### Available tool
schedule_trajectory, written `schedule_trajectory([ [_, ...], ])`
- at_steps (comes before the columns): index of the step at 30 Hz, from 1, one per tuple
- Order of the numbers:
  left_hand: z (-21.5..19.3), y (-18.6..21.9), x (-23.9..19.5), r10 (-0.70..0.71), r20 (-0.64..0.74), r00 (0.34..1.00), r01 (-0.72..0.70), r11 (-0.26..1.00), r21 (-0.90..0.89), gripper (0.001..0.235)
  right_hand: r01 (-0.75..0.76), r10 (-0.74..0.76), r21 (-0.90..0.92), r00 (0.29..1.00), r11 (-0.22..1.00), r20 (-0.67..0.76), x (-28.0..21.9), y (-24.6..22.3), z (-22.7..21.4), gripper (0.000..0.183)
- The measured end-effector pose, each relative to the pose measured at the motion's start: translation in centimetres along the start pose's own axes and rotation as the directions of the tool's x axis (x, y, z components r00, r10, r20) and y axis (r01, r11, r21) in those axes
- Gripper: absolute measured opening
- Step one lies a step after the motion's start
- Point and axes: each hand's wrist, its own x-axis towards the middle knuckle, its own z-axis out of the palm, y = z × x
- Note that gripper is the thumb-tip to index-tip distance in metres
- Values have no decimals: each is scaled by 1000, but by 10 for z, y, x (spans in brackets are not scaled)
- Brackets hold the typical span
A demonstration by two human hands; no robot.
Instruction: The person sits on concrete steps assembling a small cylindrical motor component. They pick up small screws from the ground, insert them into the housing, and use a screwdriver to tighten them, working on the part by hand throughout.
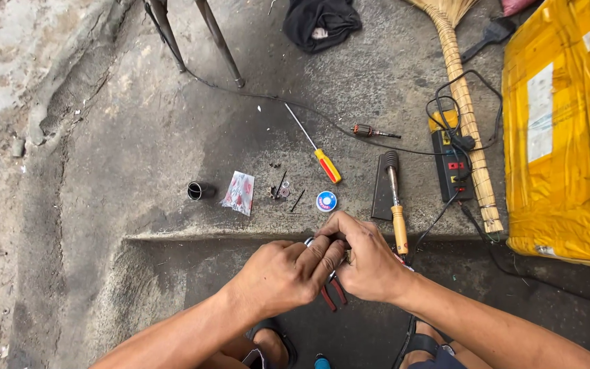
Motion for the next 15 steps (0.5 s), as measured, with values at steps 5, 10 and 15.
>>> schedule_trajectory([
  [5, 0, -9, -1, -37, -7, 999, 37, 998, 47, 33, -30, 29, 31, 999, 999, 37, 10, 15, 7, 31],
  [10, 17, -43, -5, -392, -36, 919, 356, 867, -349, 55, -139, 160, 419, 987, 897, -15, 29, 17, 1, 43],
  [15, 27, -73, -30, -481, -113, 869, 344, 753, -561, 55, -160, 187, 377, 982, 912, -36, 31, 22, -34, 42],
])
